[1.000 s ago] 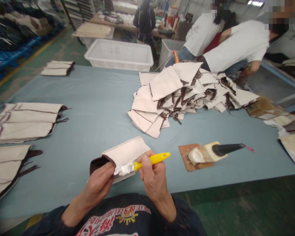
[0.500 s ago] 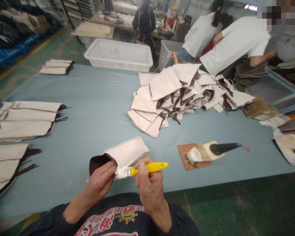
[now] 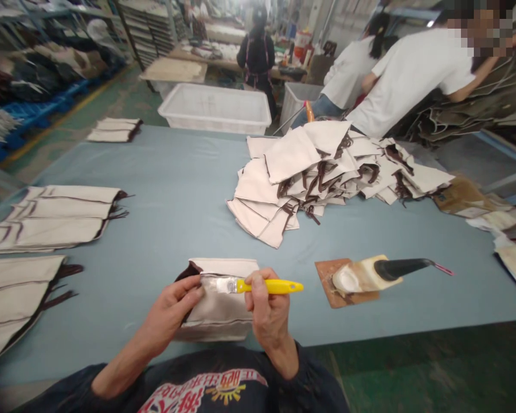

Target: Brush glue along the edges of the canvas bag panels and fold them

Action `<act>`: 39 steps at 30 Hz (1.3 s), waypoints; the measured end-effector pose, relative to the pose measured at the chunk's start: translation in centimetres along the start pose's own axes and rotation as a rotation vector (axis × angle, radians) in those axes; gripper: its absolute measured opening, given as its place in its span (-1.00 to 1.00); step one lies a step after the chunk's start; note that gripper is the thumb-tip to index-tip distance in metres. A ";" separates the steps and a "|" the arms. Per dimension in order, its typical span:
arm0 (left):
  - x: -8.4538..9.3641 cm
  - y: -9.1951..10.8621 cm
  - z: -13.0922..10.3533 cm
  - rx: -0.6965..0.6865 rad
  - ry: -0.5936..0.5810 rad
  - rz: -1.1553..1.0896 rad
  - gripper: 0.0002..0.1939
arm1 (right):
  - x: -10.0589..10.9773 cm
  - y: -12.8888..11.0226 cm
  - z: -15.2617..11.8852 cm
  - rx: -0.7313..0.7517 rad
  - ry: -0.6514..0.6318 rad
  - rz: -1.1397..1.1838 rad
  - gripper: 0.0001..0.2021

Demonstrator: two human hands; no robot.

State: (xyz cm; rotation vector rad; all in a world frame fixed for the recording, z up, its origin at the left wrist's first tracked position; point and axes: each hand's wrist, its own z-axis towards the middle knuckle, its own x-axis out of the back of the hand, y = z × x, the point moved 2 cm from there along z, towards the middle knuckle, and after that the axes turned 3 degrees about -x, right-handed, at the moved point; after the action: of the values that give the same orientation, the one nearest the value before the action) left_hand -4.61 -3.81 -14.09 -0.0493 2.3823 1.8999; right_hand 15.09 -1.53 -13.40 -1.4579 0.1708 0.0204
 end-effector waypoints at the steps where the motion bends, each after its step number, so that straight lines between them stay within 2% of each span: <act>1: -0.2 0.3 -0.2 0.032 -0.013 -0.032 -0.52 | -0.4 0.1 0.0 0.021 -0.012 -0.016 -0.61; 7: -1.2 0.6 -1.0 0.143 -0.027 -0.192 -0.51 | -2.0 -0.7 0.3 0.095 -0.053 0.012 -0.64; 11: -1.2 0.4 -1.0 0.134 -0.026 -0.235 -0.55 | -1.0 -1.7 0.4 0.147 0.022 0.069 -0.65; 14: -1.1 0.4 -1.0 0.114 -0.035 -0.227 -0.58 | 0.0 -1.4 0.2 0.140 0.043 0.050 -0.65; 18: -1.4 0.6 -1.0 0.096 -0.068 -0.177 -0.55 | -0.6 -0.1 -0.6 0.130 -0.063 -0.041 -0.67; 21: -1.7 0.8 -1.1 0.097 -0.079 -0.136 -0.53 | -1.8 -0.2 -0.9 0.168 -0.089 -0.069 -0.70; 25: -1.0 1.0 -1.4 0.042 -0.046 -0.049 -0.58 | -1.6 -1.7 0.0 0.164 0.035 0.049 -0.65; 28: -0.3 1.1 -1.7 -0.069 -0.070 0.152 -0.69 | -0.5 -2.1 1.4 0.152 0.073 0.044 -0.65; 32: -0.5 1.4 -2.2 -0.263 -0.154 0.420 -0.85 | -0.4 -0.7 3.1 0.147 -0.139 -0.123 -0.70; 35: -1.4 2.1 -2.5 -0.396 -0.234 0.476 -0.84 | -1.7 0.8 3.8 0.182 -0.321 -0.233 -0.71; 39: -2.1 3.2 -2.8 -0.561 -0.290 0.510 -0.80 | -3.2 2.6 4.5 0.099 -0.485 -0.230 -0.68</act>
State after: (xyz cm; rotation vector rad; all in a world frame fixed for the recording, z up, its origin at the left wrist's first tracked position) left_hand -2.89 -5.91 -10.16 0.8000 1.7186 2.5192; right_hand 12.10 3.53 -15.13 -1.3269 -0.3861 0.1743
